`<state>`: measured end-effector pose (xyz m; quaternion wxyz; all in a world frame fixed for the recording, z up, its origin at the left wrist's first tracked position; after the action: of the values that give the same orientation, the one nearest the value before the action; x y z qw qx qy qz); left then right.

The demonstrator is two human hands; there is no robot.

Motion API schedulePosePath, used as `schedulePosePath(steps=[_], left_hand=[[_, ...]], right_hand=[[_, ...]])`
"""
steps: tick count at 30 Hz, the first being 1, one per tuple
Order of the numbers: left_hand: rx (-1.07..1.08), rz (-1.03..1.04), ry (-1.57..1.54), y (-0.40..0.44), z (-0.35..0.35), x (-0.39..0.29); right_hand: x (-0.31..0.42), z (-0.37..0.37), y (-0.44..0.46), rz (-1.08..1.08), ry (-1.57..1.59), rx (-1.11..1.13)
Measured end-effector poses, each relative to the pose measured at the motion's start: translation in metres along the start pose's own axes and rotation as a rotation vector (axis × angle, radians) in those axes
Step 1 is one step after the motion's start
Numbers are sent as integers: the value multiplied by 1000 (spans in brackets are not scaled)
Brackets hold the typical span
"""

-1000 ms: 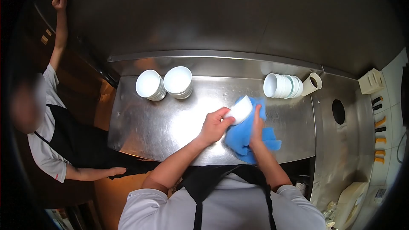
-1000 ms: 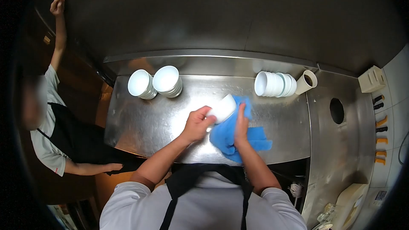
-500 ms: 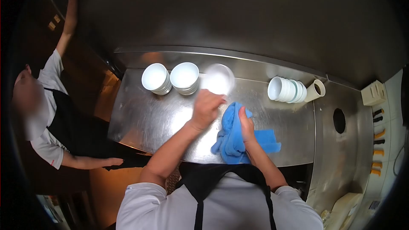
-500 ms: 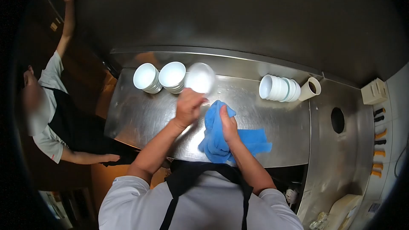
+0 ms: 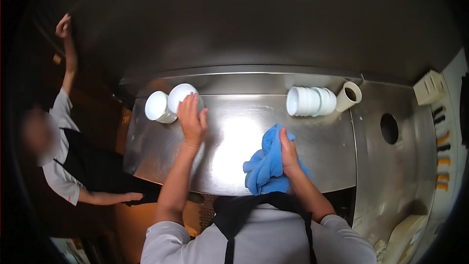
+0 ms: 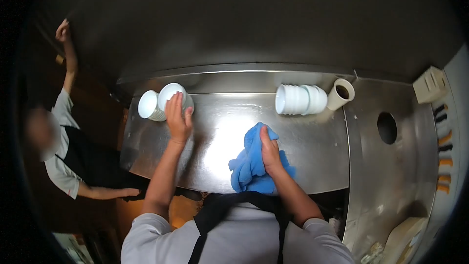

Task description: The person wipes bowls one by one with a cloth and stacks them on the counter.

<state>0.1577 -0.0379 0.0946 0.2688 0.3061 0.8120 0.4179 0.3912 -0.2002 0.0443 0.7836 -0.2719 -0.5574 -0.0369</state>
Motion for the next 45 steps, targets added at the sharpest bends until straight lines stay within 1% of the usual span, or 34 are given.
schedulePosePath(steps=[2,4,5,6,7,10,11,14,15,18,19,20,22,24,25,26,28,31,33,34,35,37,38,40,42,43,44,45], left_hand=[[112,-194,-384,-16,44,-49],[432,-345,-681,-30,102,-103],[515,-332,-732,-30,127,-128],[543,-488,-823,-28,145,-153],[476,-419,-787,-31,169,-167],[913,-384,-687,-38,206,-169],[709,-354,-747,-44,205,-170],[541,-718,-816,-45,184,-170],[416,-681,-815,-46,178,-171],[286,-718,-598,-53,147,-173],[308,-614,-501,-50,130,-185],[373,-497,-525,-54,115,-198],[456,-389,-693,-77,91,-217],[468,-781,-768,-76,72,-218],[469,-977,-802,-78,62,-216],[403,-993,-836,-75,60,-207],[-98,-1472,-1415,-55,75,-199],[-32,-1591,-1389,-51,87,-180],[152,-1129,-1312,-53,80,-189],[255,-946,-1255,-49,79,-194],[328,-761,-1195,-45,77,-200],[371,-1252,-1580,-37,68,-205],[385,-1495,-1766,-33,66,-201],[592,-1376,-1676,-39,67,-178],[373,-1081,-1266,-44,77,-185],[329,-1022,-1170,-42,71,-193],[350,-1258,-1388,-43,70,-189],[367,-1488,-1610,-42,71,-185]], right_hand=[[-3,-24,4,108,44,32],[-4,-39,5,120,116,11],[-6,-46,6,125,148,5],[-9,-55,8,121,163,12],[-15,-66,10,119,178,19],[-26,-93,11,123,205,32],[-28,-99,13,127,218,38],[-32,-113,14,195,239,64],[-33,-116,16,201,238,55],[-51,-105,17,-81,14,-19],[-49,-98,16,-256,-135,53],[-48,-88,9,-512,-328,28],[-24,-72,6,-821,-551,-30],[-4,-80,18,-438,-307,229],[1,-80,22,-178,-31,226],[10,-88,20,33,50,313],[-9,-78,16,-101,156,270],[12,-65,5,-557,-111,296],[12,-68,8,-405,-98,311],[10,-68,9,-325,-84,313],[6,-68,7,-571,-312,379],[2,-67,3,-1065,-792,514],[4,-66,5,-1102,-829,417],[6,-58,5,-1167,-891,228],[4,-55,5,-865,-588,308],[1,-55,3,-705,-437,340],[-2,-56,1,-542,-287,365],[-1,-61,0,-581,-521,554]])
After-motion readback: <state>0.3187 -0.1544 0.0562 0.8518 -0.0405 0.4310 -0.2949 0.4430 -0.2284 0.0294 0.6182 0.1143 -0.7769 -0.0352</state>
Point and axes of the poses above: each hand's wrist, its own y-axis towards the middle knuckle, its own z-axis out of the palm, x = y × z, the point moved 1 cm from there along y, towards the middle knuckle, and after that the axes turned 10 degrees about -y, right-handed, at the moved point
